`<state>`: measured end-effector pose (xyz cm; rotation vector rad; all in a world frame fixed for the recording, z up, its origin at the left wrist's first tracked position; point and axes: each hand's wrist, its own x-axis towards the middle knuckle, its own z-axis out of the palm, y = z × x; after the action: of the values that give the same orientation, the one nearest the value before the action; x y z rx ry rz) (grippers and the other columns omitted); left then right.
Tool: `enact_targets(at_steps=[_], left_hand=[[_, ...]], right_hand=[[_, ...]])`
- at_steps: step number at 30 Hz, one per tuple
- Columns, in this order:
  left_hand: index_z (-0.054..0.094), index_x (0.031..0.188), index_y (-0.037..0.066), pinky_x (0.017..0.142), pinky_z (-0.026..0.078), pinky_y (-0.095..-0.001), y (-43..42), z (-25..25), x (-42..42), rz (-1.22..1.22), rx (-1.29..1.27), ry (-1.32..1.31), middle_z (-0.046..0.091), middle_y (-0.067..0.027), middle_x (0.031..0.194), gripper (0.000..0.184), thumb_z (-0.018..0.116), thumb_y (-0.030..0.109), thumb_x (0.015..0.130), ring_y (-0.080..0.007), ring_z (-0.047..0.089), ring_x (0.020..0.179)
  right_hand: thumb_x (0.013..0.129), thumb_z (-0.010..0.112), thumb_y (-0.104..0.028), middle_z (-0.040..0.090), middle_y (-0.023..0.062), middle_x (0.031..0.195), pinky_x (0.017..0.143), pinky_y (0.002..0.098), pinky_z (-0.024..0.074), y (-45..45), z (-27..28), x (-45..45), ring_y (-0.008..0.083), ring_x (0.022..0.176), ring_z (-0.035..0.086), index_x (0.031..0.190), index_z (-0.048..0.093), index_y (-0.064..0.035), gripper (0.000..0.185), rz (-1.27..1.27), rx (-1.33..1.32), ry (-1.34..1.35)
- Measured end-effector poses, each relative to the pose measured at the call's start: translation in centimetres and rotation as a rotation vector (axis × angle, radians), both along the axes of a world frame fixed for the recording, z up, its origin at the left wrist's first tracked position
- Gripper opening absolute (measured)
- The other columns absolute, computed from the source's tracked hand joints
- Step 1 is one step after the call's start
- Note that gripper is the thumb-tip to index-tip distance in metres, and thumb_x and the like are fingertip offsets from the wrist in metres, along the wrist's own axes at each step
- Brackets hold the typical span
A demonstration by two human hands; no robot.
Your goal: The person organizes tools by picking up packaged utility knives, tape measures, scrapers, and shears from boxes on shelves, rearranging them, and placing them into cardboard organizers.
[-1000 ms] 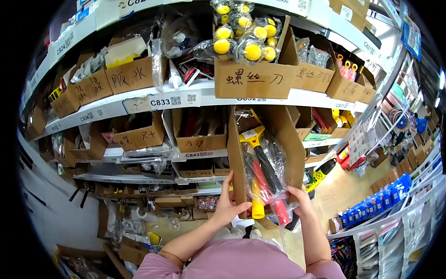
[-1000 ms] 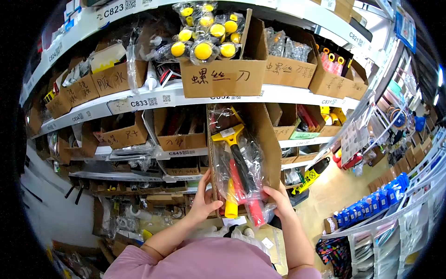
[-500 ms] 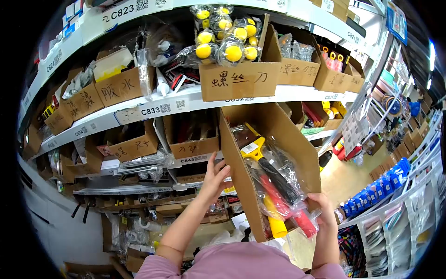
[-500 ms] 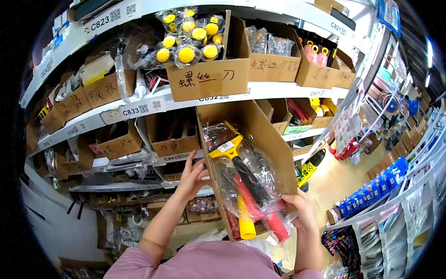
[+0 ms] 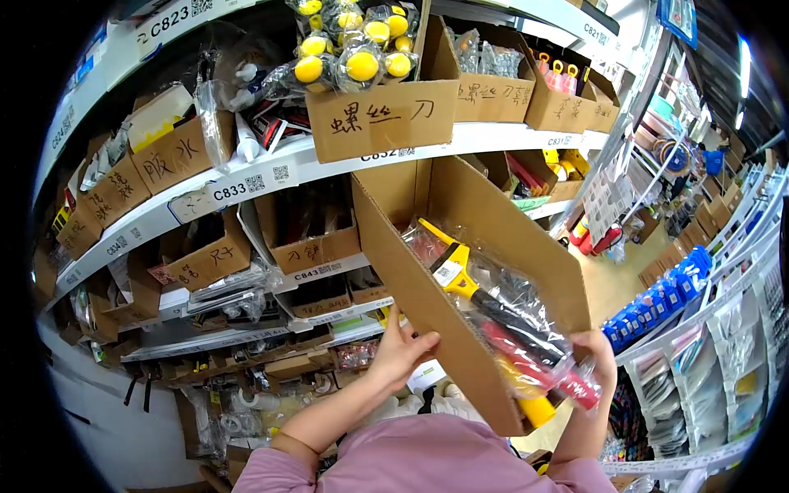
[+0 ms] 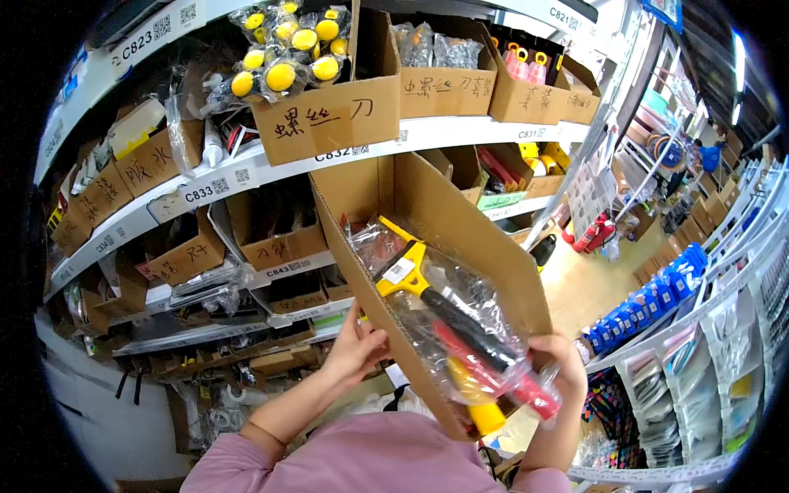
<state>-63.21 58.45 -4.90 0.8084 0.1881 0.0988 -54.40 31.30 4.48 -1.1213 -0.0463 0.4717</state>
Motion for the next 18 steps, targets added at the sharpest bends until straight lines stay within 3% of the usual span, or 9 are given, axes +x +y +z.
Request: enact_targets(at_steps=[3, 5, 8, 10, 11, 13, 15, 17, 18], left_hand=[[0.012, 0.139, 0.014, 0.077, 0.055, -0.036, -1.2, 0.5, -0.2, -0.019, -0.047, 0.03, 0.052, -0.0107, 0.12, 0.076, 0.062, -0.001, 0.083, -0.0217, 0.059, 0.102], [0.023, 0.13, 0.01, 0.077, 0.056, -0.0343, -1.4, 0.3, -0.3, -0.052, -0.086, 0.046, 0.053, -0.0091, 0.119, 0.06, 0.061, 0.0, 0.085, -0.0194, 0.059, 0.102], [0.021, 0.132, 0.01, 0.081, 0.055, -0.0379, -0.7, -0.6, -0.1, -0.111, -0.14, 0.014, 0.051, -0.0089, 0.121, 0.061, 0.06, 0.002, 0.086, -0.0207, 0.057, 0.104], [0.023, 0.132, 0.012, 0.089, 0.049, -0.0501, 0.9, -2.4, 1.0, -0.215, -0.325, -0.026, 0.048, -0.015, 0.124, 0.056, 0.057, 0.006, 0.088, -0.0283, 0.05, 0.116], [0.023, 0.132, 0.012, 0.089, 0.049, -0.0501, 1.5, -2.8, 1.5, -0.196, -0.335, -0.03, 0.048, -0.015, 0.124, 0.056, 0.057, 0.006, 0.088, -0.0283, 0.05, 0.116], [0.012, 0.138, 0.013, 0.088, 0.05, -0.0469, 3.0, -2.9, 2.7, 0.027, -0.116, -0.028, 0.045, -0.0137, 0.127, 0.07, 0.06, 0.005, 0.087, -0.0255, 0.053, 0.111], [0.002, 0.141, 0.016, 0.086, 0.052, -0.0453, 3.9, -1.9, 2.8, 0.102, -0.111, 0.001, 0.041, -0.017, 0.131, 0.083, 0.062, 0.004, 0.085, -0.027, 0.053, 0.11], [-0.007, 0.142, 0.019, 0.083, 0.054, -0.0441, 4.1, -2.1, 2.9, 0.004, -0.046, 0.101, 0.038, -0.0205, 0.133, 0.095, 0.065, 0.003, 0.082, -0.0292, 0.053, 0.112], [-0.011, 0.142, 0.02, 0.081, 0.056, -0.0432, 3.1, -3.6, 2.9, -0.016, 0.027, 0.055, 0.033, -0.0228, 0.135, 0.103, 0.068, 0.001, 0.079, -0.0306, 0.054, 0.11]], right_hand=[[0.069, 0.056, -0.009, 0.061, 0.0125, 0.1, 0.078, 0.0322, 0.0447, -2.7, -0.7, 1.0, 0.0217, 0.089, 0.057, 0.105, 0.057, 0.0071, 0.039, 0.06, -0.085, -0.386], [0.068, 0.054, -0.007, 0.061, 0.0157, 0.102, 0.082, 0.0335, 0.045, -2.7, -0.5, 1.1, 0.0245, 0.093, 0.057, 0.106, 0.056, 0.0093, 0.041, 0.039, -0.09, -0.347], [0.067, 0.048, -0.001, 0.061, 0.0176, 0.097, 0.08, 0.0362, 0.0518, -1.6, 0.2, 2.0, 0.028, 0.087, 0.062, 0.094, 0.057, 0.0066, 0.029, 0.008, 0.04, -0.067], [0.062, 0.048, -0.006, 0.062, 0.0187, 0.098, 0.079, 0.038, 0.0531, -3.3, -2.6, 4.0, 0.029, 0.086, 0.063, 0.105, 0.054, 0.0074, 0.046, 0.122, -0.018, -0.163], [0.06, 0.05, -0.007, 0.061, 0.0185, 0.101, 0.081, 0.0379, 0.0519, -4.2, -4.2, 4.5, 0.029, 0.089, 0.062, 0.109, 0.052, 0.0069, 0.051, 0.139, -0.02, -0.189], [0.056, 0.055, -0.009, 0.06, 0.0181, 0.108, 0.085, 0.0377, 0.0497, -5.8, -7.2, 5.5, 0.0291, 0.094, 0.061, 0.116, 0.049, 0.0061, 0.062, 0.138, -0.01, -0.262], [0.053, 0.059, -0.01, 0.057, 0.0179, 0.114, 0.089, 0.0375, 0.0469, -6.6, -7.0, 5.4, 0.0292, 0.099, 0.058, 0.122, 0.046, 0.0056, 0.072, 0.18, -0.048, -0.328], [0.051, 0.061, -0.009, 0.057, 0.0187, 0.114, 0.092, 0.0373, 0.0448, -6.9, -5.3, 3.9, 0.0289, 0.101, 0.057, 0.122, 0.044, 0.0074, 0.075, 0.135, -0.001, -0.288], [0.051, 0.059, -0.008, 0.06, 0.0169, 0.103, 0.084, 0.0351, 0.0463, -6.3, -4.2, 2.0, 0.0262, 0.091, 0.058, 0.108, 0.051, 0.0068, 0.06, -0.017, 0.017, -0.245]])
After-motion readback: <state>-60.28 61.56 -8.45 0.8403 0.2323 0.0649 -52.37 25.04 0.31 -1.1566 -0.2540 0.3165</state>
